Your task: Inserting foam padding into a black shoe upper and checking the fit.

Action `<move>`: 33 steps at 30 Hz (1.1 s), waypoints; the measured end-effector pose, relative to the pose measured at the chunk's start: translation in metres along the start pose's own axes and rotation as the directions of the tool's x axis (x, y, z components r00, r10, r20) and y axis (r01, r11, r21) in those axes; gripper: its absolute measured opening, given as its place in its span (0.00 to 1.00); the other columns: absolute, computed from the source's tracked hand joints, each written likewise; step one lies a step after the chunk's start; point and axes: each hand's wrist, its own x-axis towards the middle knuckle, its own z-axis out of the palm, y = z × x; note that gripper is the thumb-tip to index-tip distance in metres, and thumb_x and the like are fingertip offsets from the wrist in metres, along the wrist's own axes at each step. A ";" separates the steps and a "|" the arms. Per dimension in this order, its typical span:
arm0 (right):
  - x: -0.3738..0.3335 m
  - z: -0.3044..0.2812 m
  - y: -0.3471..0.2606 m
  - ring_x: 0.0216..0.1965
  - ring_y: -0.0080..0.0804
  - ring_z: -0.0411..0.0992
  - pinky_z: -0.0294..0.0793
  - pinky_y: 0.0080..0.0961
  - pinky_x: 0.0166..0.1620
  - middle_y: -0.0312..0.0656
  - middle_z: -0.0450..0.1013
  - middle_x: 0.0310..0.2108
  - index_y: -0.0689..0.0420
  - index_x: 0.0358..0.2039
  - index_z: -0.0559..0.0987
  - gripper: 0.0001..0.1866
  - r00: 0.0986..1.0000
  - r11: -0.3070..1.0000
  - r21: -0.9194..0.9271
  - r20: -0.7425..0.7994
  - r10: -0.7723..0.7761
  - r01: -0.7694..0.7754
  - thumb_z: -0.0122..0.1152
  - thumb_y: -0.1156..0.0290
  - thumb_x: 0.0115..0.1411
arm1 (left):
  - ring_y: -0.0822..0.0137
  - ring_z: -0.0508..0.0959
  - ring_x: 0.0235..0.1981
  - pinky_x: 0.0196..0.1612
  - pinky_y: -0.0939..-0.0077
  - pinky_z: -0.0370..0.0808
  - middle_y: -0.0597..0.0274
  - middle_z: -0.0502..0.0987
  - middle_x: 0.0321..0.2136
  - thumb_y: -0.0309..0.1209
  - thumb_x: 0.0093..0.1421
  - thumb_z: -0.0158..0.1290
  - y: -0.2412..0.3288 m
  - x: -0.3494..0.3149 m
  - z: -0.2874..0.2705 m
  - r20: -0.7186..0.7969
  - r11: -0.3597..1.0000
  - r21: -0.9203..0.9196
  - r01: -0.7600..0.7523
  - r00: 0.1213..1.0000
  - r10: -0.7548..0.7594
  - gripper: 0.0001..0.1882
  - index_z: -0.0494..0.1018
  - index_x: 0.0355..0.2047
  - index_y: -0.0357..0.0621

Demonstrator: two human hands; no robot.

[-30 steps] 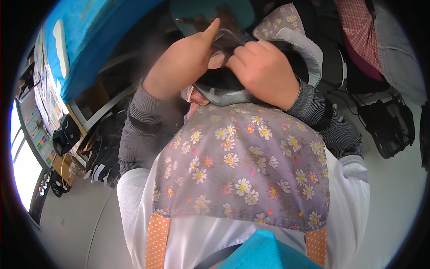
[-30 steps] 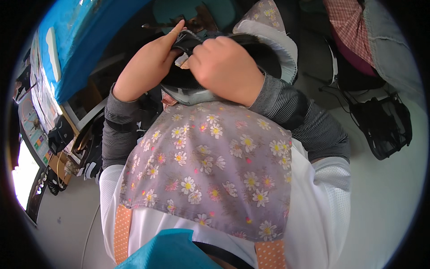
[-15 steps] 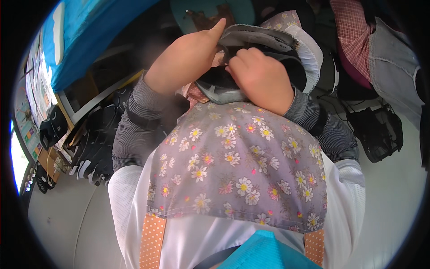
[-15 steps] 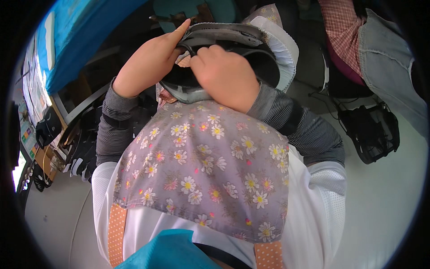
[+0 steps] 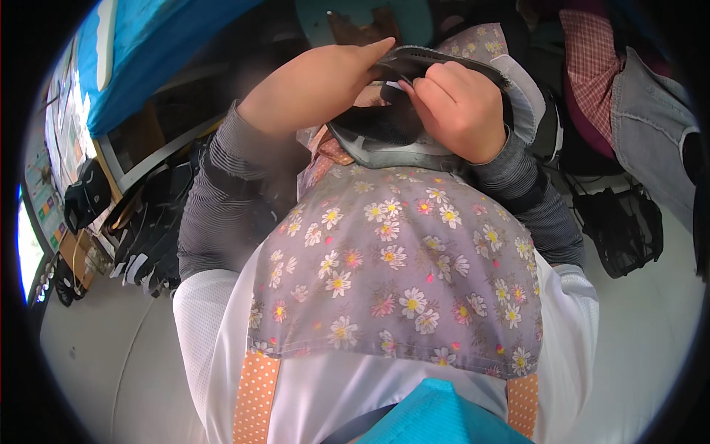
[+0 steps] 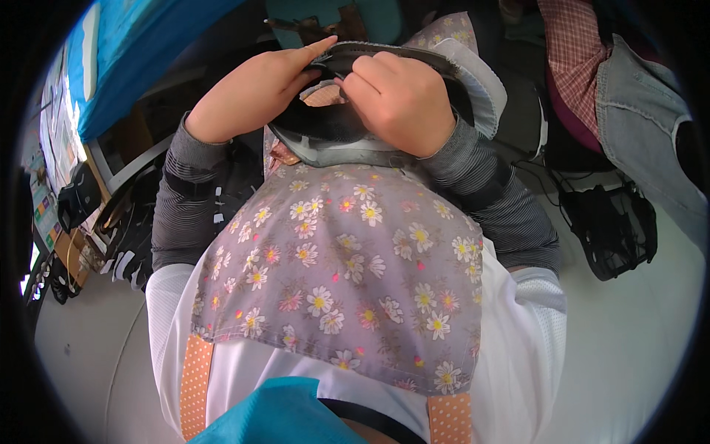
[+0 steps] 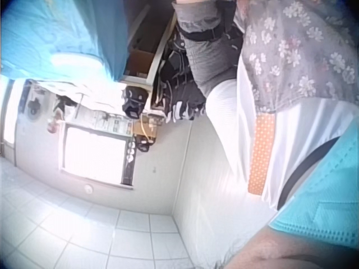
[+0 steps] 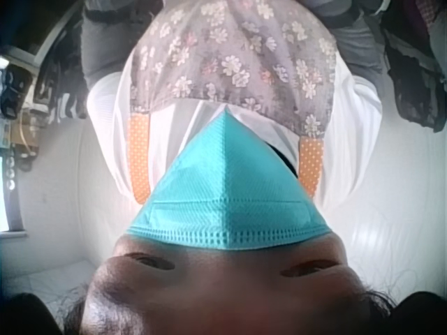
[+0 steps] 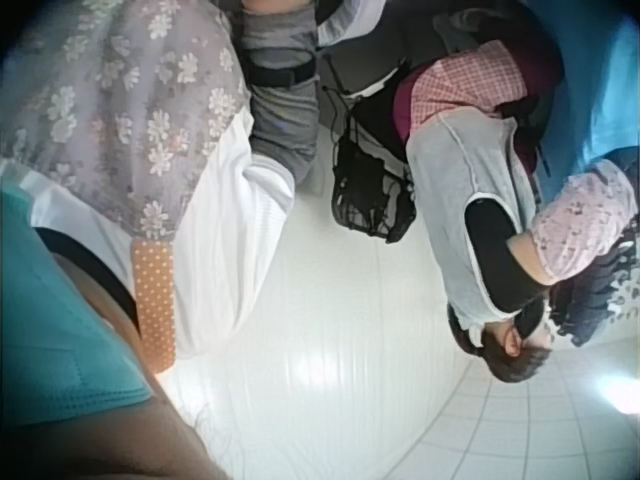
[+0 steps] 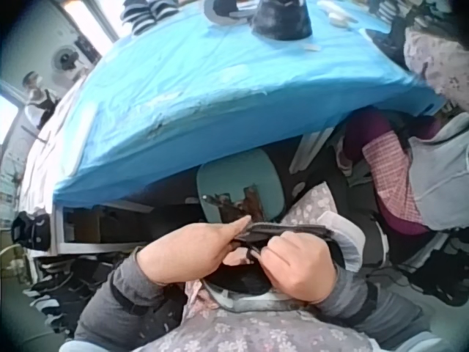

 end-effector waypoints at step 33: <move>-0.005 -0.011 -0.013 0.27 0.31 0.69 0.71 0.25 0.27 0.35 0.65 0.22 0.55 0.22 0.72 0.08 0.974 0.981 -0.054 0.116 0.194 -0.188 0.64 0.70 0.49 | 0.48 0.77 0.31 0.36 0.66 0.74 0.48 0.79 0.34 0.29 0.60 0.53 -0.002 0.018 -0.003 0.018 0.996 -0.017 -0.084 0.996 0.085 0.18 0.74 0.51 0.47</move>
